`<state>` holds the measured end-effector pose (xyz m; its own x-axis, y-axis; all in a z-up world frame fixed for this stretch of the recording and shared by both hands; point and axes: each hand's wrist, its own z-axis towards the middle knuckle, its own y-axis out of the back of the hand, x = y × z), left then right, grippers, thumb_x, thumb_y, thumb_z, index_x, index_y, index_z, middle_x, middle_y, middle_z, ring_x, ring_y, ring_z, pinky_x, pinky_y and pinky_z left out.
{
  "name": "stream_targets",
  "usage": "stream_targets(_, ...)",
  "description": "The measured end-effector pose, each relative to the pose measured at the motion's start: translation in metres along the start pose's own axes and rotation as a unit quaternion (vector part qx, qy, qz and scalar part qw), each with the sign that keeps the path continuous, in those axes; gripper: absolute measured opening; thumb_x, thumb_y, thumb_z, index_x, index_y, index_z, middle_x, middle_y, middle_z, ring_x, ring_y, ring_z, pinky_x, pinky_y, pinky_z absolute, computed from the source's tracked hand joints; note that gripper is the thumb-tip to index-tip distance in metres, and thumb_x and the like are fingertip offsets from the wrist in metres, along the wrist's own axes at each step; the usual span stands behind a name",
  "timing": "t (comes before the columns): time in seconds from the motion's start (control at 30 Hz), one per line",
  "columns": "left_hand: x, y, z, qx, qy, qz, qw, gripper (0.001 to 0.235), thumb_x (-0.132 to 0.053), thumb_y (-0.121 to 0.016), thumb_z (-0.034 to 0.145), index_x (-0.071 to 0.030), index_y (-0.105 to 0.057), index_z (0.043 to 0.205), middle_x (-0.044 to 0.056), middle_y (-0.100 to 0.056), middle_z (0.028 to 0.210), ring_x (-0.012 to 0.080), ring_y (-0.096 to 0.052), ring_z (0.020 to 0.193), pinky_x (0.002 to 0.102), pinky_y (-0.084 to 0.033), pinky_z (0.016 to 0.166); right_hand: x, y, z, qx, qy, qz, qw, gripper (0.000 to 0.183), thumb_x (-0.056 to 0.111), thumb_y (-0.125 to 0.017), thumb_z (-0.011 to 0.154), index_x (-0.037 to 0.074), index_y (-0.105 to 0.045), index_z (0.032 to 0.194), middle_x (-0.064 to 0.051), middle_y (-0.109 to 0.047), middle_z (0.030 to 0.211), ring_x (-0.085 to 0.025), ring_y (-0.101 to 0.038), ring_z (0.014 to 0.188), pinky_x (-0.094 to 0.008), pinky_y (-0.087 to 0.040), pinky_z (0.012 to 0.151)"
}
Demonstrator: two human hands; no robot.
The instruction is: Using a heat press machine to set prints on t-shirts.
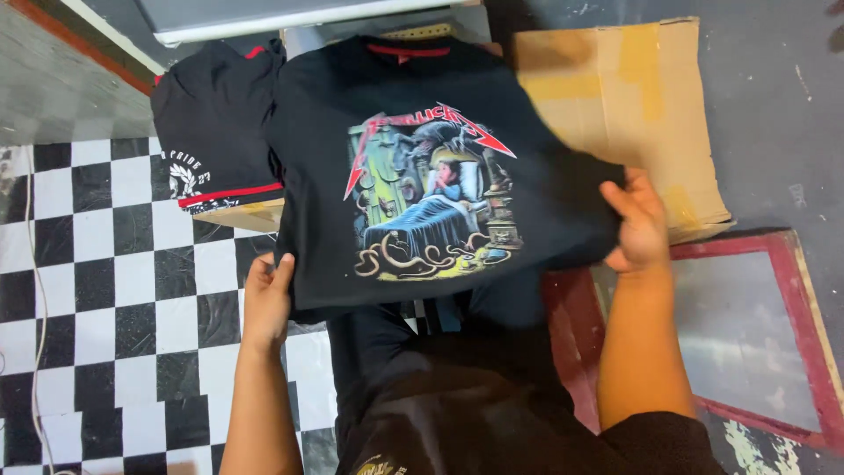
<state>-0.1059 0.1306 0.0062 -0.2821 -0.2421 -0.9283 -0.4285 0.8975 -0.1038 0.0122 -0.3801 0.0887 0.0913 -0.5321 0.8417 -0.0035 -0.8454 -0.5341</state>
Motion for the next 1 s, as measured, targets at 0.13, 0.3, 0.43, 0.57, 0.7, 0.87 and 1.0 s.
stream_targets(0.13,-0.023,-0.002,-0.008,-0.014,-0.035,-0.069,0.997,0.015,-0.016,-0.062,0.104,-0.006,-0.057,0.113,0.005,-0.069,0.099,0.0096,-0.065,0.086,0.024,-0.054,0.077,-0.041,0.035,0.008,-0.069,-0.068,-0.077,0.992,0.027,0.001,-0.065,0.100,0.005,-0.053,0.124,-0.015,-0.065,0.120,-0.026,-0.066,0.106,-0.046,-0.055,0.097)
stream_targets(0.3,-0.062,-0.002,-0.032,0.023,-0.091,-0.198,0.976,0.010,-0.012,-0.051,0.105,-0.005,-0.055,0.111,0.009,-0.067,0.103,0.0156,-0.066,0.090,0.030,-0.055,0.083,-0.029,0.000,-0.004,-0.054,-0.056,-0.005,0.997,0.029,0.000,-0.060,0.094,0.006,-0.060,0.122,-0.011,-0.068,0.124,-0.022,-0.068,0.112,-0.040,-0.056,0.101)
stream_targets(0.43,-0.056,0.004,-0.030,0.009,-0.087,-0.174,0.981,0.013,-0.010,-0.048,0.103,-0.004,-0.055,0.112,0.009,-0.066,0.106,0.0159,-0.065,0.095,0.031,-0.054,0.088,-0.048,0.037,-0.003,-0.087,-0.066,-0.044,0.993,0.019,0.000,-0.062,0.100,0.004,-0.058,0.118,-0.015,-0.068,0.118,-0.024,-0.067,0.107,-0.043,-0.056,0.099)
stream_targets(0.57,-0.044,0.011,-0.029,-0.015,-0.093,-0.145,0.985,0.013,-0.009,-0.047,0.103,-0.004,-0.055,0.111,0.009,-0.065,0.105,0.0151,-0.062,0.094,0.030,-0.052,0.087,-0.033,0.016,-0.010,-0.049,-0.018,0.003,0.999,0.023,0.000,-0.063,0.099,0.005,-0.058,0.121,-0.011,-0.068,0.122,-0.021,-0.067,0.113,-0.041,-0.054,0.104)
stream_targets(0.7,-0.028,0.018,-0.027,-0.030,-0.096,-0.108,0.989,0.011,-0.009,-0.048,0.106,-0.005,-0.055,0.113,0.008,-0.063,0.105,0.0134,-0.059,0.095,0.028,-0.049,0.089,-0.042,0.034,-0.004,-0.048,0.010,-0.032,0.998,0.021,0.000,-0.064,0.102,0.004,-0.060,0.122,-0.011,-0.069,0.123,-0.020,-0.066,0.113,-0.039,-0.053,0.106)
stream_targets(0.87,-0.030,0.020,-0.023,-0.053,-0.128,-0.142,0.980,0.008,-0.007,-0.048,0.104,-0.007,-0.054,0.108,0.007,-0.064,0.103,0.0134,-0.061,0.093,0.028,-0.051,0.087,-0.027,0.022,-0.007,-0.075,0.023,0.008,0.997,0.019,0.002,-0.063,0.101,0.004,-0.062,0.120,-0.012,-0.070,0.121,-0.021,-0.068,0.112,-0.038,-0.055,0.104)
stream_targets(1.0,-0.040,0.023,-0.024,-0.036,-0.108,-0.167,0.979,0.006,-0.002,-0.052,0.099,-0.007,-0.054,0.097,0.006,-0.065,0.094,0.0134,-0.063,0.085,0.027,-0.053,0.082,-0.031,0.038,-0.007,-0.093,0.023,-0.041,0.995,0.016,0.003,-0.063,0.104,0.003,-0.063,0.120,-0.012,-0.071,0.120,-0.021,-0.069,0.109,-0.036,-0.056,0.102)
